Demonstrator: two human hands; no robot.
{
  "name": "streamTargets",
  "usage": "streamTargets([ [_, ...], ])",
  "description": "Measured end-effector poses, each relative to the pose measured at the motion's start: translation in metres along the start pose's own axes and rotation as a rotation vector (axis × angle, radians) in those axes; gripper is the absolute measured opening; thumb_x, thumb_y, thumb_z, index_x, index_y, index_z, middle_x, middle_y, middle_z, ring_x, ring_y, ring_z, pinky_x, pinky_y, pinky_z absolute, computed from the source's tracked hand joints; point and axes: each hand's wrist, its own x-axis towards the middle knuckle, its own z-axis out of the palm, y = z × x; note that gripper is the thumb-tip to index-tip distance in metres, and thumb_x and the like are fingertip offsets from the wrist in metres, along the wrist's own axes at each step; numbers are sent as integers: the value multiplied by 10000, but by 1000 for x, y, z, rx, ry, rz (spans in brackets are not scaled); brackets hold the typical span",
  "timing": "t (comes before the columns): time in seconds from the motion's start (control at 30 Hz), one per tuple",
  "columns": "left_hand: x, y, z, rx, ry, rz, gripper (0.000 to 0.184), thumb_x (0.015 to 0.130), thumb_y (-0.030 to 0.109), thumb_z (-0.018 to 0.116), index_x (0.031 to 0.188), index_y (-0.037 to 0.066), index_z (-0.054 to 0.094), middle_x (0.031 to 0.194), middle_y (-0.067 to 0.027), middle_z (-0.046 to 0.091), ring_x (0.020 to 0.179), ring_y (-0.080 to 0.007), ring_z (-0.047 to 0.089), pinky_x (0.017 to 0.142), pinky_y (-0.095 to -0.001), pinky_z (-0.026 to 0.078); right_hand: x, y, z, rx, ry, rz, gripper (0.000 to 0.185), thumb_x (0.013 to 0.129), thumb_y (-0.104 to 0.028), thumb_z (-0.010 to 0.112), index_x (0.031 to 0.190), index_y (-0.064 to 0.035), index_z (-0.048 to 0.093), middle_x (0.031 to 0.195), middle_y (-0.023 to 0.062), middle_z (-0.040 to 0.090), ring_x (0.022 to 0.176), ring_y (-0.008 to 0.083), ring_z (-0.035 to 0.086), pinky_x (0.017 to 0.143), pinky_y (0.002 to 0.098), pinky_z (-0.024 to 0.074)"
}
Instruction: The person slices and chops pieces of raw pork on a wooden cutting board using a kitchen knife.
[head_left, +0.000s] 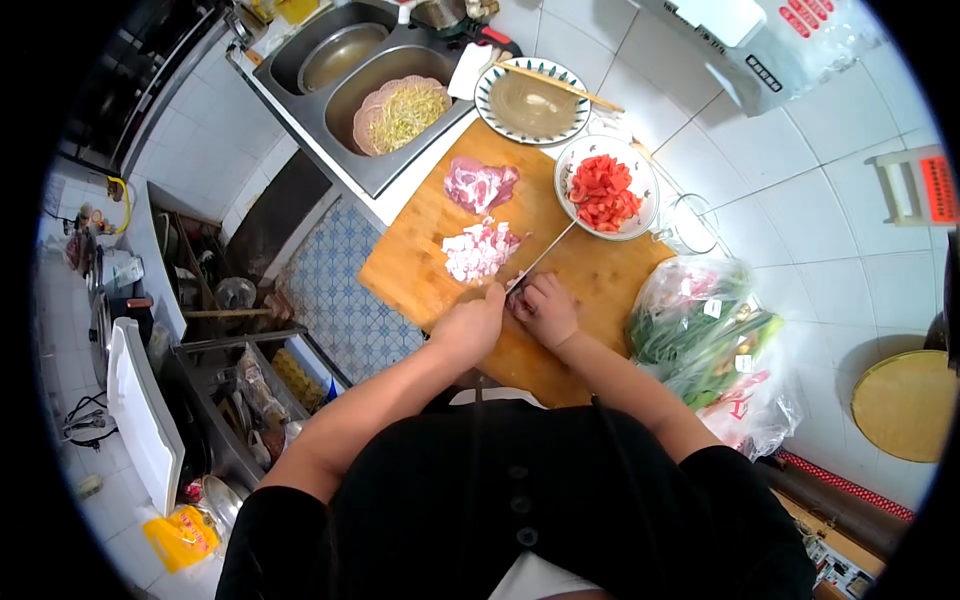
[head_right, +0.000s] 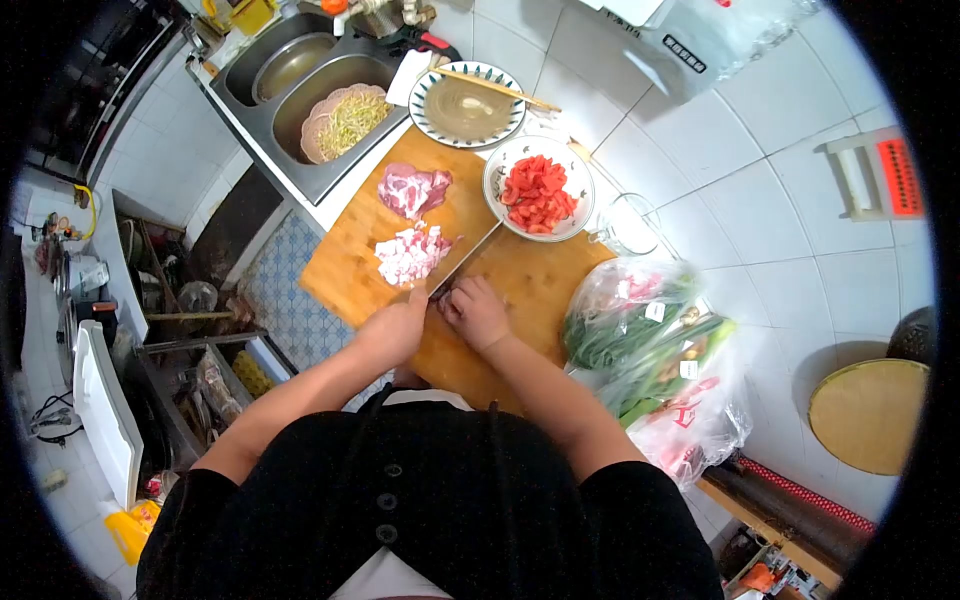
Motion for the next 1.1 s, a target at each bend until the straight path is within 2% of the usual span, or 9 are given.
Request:
streamTargets([
  [0.1, -27, -18, 19, 39, 95, 18, 207, 885, 65, 465, 1067, -25, 426, 753, -248, 658, 718, -419, 662, 632, -501, 525, -6, -3, -2, -4, 11, 31, 172, 724, -86, 706, 740, -52, 539, 910, 108, 586, 855, 310, 554, 759, 393, 491],
  [0.2, -74, -38, 21, -13, 91, 13, 180, 859, 51, 485, 1019, -15, 436, 734, -245, 651, 699, -427, 655, 623, -501, 524, -5, -4, -2, 41, 37, 86, 169, 730, -72, 710, 748, -50, 544, 910, 110, 584, 862, 315, 552, 759, 398, 485],
  [0.37, -83, -37, 15, 70, 109, 7, 142, 843, 36, 478, 972, -7, 435, 704, -231, 641, 660, -413, 652, 587, -510, 518, -14, 1, -2, 188, 176, 102, 172, 742, -63, 713, 768, -41, 544, 900, 121, 581, 851, 322, 556, 742, 401, 478],
  [0.53, -87, -22, 6, 109, 156, 87, 116, 853, 55, 473, 932, -5, 412, 646, -238, 620, 593, -431, 627, 565, -533, 503, -13, 3, -1, 142, 100, 65, 150, 739, -30, 722, 793, -60, 585, 887, 103, 601, 798, 298, 576, 704, 384, 478],
  [0.73, -66, -8, -9, -17, -86, -34, 185, 865, 79, 484, 998, -29, 413, 781, -315, 633, 756, -483, 630, 674, -545, 498, -13, 2, 3, 75, 92, 68, 202, 709, -53, 740, 725, -65, 539, 852, 99, 593, 768, 297, 565, 672, 385, 475],
  [0.83, -31, 9, -4, -7, -41, 3, 156, 887, 39, 423, 1026, -30, 407, 850, -312, 650, 777, -454, 656, 679, -533, 509, -14, 1, 5, 74, 73, 111, 199, 695, -70, 715, 716, -60, 518, 843, 103, 570, 788, 305, 550, 694, 394, 479],
  [0.93, -28, 6, -3, 10, -62, -15, 157, 887, 34, 422, 1029, -32, 410, 840, -318, 645, 783, -458, 655, 685, -528, 511, -11, 0, 0, 63, 53, 99, 199, 692, -79, 701, 708, -56, 505, 840, 107, 555, 794, 308, 538, 705, 401, 481],
  [1.03, -52, -1, -5, 46, -135, -58, 178, 885, 35, 437, 1048, -33, 416, 809, -305, 649, 784, -440, 663, 689, -526, 516, -14, 1, 1, 48, 10, 101, 191, 693, -78, 699, 714, -55, 511, 847, 110, 557, 796, 310, 538, 706, 403, 482],
  [1.1, -35, -11, 9, -17, 3, 64, 295, 879, 125, 520, 1077, -67, 418, 794, -304, 644, 765, -447, 654, 666, -521, 513, -15, 2, 4, 49, 3, 104, 182, 691, -76, 697, 723, -55, 520, 854, 112, 560, 805, 312, 540, 708, 405, 482],
])
